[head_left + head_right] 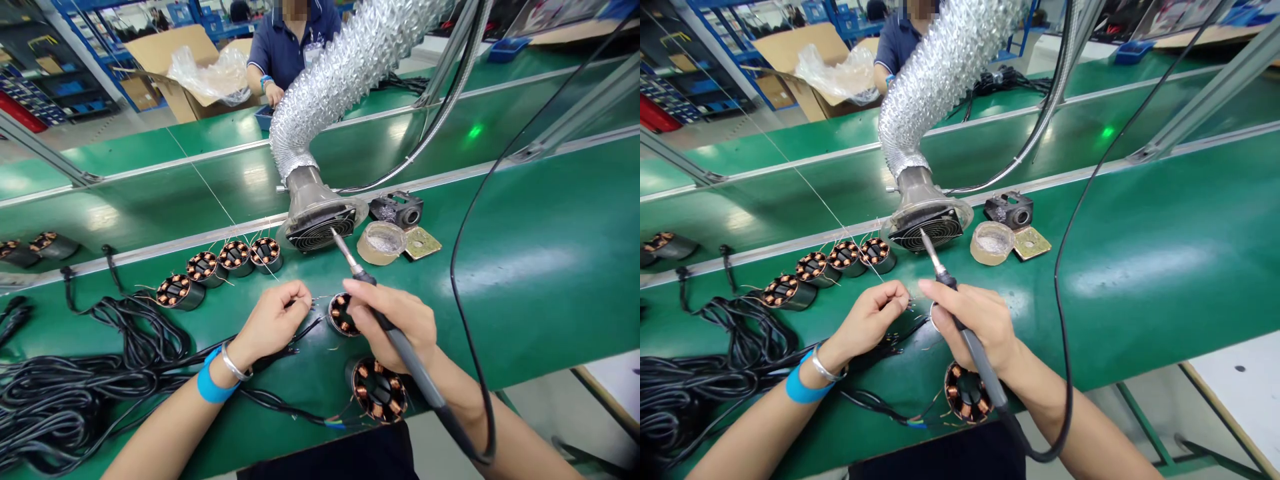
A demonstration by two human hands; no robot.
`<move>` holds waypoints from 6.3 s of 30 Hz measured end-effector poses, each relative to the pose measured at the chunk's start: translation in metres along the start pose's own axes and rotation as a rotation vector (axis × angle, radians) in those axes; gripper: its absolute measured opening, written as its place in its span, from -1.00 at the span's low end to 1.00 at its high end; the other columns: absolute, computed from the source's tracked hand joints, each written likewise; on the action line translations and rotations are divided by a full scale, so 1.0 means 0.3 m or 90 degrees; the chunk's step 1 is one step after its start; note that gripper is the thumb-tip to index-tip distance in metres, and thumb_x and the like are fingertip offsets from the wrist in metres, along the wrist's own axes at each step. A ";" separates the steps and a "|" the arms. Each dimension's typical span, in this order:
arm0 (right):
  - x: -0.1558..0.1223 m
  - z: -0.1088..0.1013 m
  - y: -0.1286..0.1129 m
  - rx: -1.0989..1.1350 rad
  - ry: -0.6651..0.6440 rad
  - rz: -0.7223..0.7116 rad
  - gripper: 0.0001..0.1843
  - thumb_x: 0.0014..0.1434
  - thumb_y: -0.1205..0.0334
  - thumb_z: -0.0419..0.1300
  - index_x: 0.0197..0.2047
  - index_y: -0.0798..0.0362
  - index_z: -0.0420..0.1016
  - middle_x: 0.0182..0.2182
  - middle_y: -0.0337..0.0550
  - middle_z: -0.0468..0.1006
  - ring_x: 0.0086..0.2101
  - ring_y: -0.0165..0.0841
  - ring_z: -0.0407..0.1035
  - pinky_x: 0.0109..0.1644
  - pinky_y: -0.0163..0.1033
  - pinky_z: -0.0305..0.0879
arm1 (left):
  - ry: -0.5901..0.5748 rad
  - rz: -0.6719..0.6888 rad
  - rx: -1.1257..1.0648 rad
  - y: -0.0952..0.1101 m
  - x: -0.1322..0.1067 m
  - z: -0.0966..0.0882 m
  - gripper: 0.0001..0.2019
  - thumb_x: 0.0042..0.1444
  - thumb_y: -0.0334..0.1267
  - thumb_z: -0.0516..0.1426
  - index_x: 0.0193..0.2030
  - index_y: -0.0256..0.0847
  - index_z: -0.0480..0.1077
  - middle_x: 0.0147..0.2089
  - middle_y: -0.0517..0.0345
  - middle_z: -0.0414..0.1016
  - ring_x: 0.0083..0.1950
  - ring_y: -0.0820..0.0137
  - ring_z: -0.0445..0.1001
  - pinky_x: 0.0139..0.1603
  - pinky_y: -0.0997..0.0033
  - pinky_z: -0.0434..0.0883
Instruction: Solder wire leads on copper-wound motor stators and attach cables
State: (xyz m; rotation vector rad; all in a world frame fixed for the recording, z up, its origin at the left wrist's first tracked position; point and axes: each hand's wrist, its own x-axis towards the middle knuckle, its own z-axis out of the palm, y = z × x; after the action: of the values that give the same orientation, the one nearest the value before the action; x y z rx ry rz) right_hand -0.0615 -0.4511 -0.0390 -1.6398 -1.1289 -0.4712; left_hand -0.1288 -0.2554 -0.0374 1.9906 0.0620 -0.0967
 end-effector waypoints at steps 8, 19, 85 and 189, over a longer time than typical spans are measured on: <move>-0.030 -0.038 -0.047 0.049 0.054 0.016 -0.66 0.05 0.40 0.12 -0.10 0.09 0.55 -0.53 -0.16 0.45 -0.59 -0.36 0.27 -0.53 -0.21 0.21 | 0.020 -0.004 0.018 -0.009 0.001 0.010 -0.83 0.19 -0.34 0.01 -0.44 -0.21 0.25 -0.50 0.34 0.19 -0.44 0.50 0.14 -0.38 0.49 0.13; -0.027 -0.018 -0.045 0.078 0.048 0.009 -0.72 0.01 0.41 0.12 -0.19 0.11 0.53 -0.56 -0.18 0.44 -0.62 -0.40 0.23 -0.55 -0.24 0.14 | 0.019 -0.001 0.021 -0.005 0.003 0.010 -0.83 0.19 -0.33 0.00 -0.44 -0.20 0.24 -0.49 0.34 0.18 -0.44 0.49 0.14 -0.37 0.49 0.13; -0.015 0.049 0.022 0.019 -0.079 -0.019 -0.72 0.20 0.52 0.09 -0.06 0.03 0.36 -0.35 -0.17 0.56 -0.43 -0.41 0.43 -0.37 -0.32 0.41 | -0.158 -0.188 -0.350 0.011 0.006 0.013 -0.69 0.04 -0.02 0.18 -0.43 -0.23 0.28 -0.64 0.40 0.13 -0.62 0.60 -0.10 -0.59 0.51 -0.15; -0.047 0.031 0.032 0.030 -0.047 -0.056 -0.76 0.21 0.47 0.15 -0.11 -0.01 0.49 -0.36 -0.19 0.64 -0.42 -0.39 0.54 -0.28 -0.31 0.50 | -0.123 -0.075 -0.182 0.029 -0.035 0.048 -0.66 0.23 0.01 0.04 -0.42 -0.19 0.18 -0.52 0.34 0.08 -0.49 0.49 0.01 -0.47 0.47 0.02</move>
State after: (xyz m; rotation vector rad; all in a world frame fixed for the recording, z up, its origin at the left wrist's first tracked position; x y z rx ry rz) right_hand -0.0623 -0.4491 -0.0582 -1.5835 -1.2614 -0.4399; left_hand -0.1392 -0.2721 -0.0342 1.6839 0.0641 -0.3378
